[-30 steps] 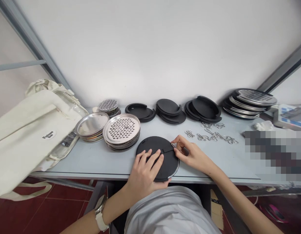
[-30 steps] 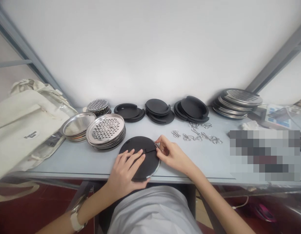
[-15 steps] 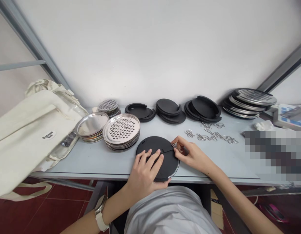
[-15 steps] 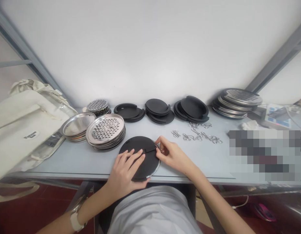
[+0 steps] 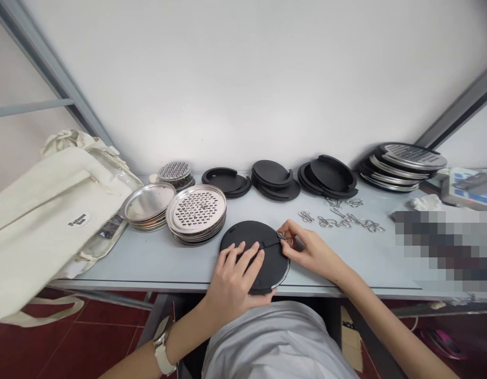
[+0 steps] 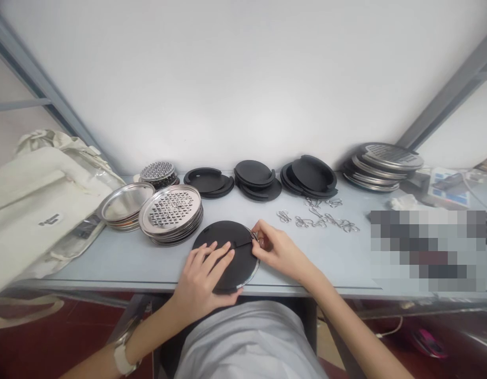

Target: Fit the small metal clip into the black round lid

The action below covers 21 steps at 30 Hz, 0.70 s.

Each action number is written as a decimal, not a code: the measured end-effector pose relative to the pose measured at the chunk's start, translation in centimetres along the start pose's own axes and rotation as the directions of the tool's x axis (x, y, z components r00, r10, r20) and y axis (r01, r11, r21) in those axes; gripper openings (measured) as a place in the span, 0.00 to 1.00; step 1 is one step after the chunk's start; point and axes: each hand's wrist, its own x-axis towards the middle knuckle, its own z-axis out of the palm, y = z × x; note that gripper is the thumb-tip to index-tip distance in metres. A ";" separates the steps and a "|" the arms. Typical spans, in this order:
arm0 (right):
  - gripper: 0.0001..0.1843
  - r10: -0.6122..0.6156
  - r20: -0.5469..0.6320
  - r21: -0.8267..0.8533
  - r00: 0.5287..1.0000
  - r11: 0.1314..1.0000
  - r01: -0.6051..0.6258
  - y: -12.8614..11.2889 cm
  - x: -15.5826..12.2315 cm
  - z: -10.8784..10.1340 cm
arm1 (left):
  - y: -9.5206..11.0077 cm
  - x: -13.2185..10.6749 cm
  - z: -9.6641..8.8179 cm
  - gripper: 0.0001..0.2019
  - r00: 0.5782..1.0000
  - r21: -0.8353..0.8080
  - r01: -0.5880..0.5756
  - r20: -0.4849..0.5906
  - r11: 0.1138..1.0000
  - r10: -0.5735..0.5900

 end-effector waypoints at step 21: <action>0.05 -0.045 -0.051 -0.108 0.998 0.993 0.039 0.3 0.1 0.1 | 0.0 0.1 -0.1 0.28 1.000 -0.008 0.001 -0.009 1.000 -0.001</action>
